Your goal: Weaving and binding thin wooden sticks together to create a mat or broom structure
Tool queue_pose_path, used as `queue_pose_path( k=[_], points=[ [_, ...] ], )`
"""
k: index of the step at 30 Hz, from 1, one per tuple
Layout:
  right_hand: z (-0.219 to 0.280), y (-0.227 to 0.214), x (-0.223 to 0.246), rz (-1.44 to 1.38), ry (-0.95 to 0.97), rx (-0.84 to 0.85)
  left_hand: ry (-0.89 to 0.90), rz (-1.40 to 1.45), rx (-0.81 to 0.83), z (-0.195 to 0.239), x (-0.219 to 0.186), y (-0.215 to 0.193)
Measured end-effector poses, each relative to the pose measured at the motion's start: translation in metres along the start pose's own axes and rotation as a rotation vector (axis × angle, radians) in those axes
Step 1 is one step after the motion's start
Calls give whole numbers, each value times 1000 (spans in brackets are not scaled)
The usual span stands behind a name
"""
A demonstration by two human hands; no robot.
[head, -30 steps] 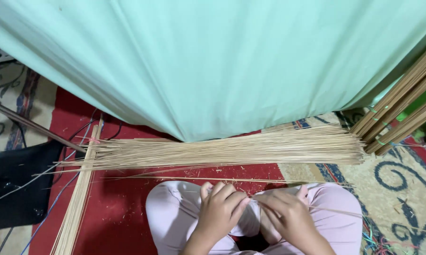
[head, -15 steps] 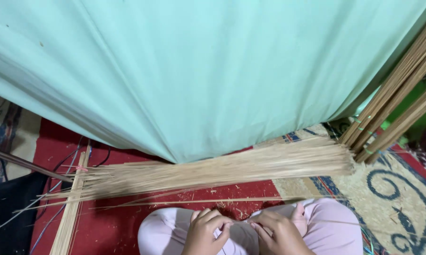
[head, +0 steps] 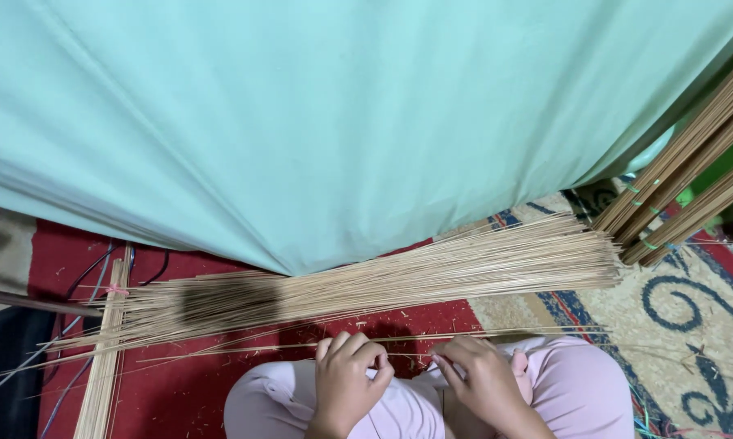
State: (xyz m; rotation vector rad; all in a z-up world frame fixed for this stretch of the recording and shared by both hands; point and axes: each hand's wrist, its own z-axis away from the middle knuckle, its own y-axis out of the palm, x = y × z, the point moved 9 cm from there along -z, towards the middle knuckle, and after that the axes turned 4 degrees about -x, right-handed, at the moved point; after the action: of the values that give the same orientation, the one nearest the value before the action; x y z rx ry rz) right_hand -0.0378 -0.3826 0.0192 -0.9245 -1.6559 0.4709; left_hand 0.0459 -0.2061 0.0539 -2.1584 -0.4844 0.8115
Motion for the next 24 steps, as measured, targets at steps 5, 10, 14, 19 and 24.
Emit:
queue_pose_path(
  k=[5,10,14,19,24],
  points=[
    [4,5,3,27,-20,32,2,14,22,8,9,4],
    [11,1,4,92,-56,17,-14,-7,-10,14,13,-13],
    [19,-12,18,61,-69,-20,69,-81,-60,19,-4,-31],
    [37,-31,39,37,-106,-8,31,-133,-95,38,-22,-52],
    [42,-64,54,48,-115,-62,87,-168,-207,37,-53,-83]
  ],
)
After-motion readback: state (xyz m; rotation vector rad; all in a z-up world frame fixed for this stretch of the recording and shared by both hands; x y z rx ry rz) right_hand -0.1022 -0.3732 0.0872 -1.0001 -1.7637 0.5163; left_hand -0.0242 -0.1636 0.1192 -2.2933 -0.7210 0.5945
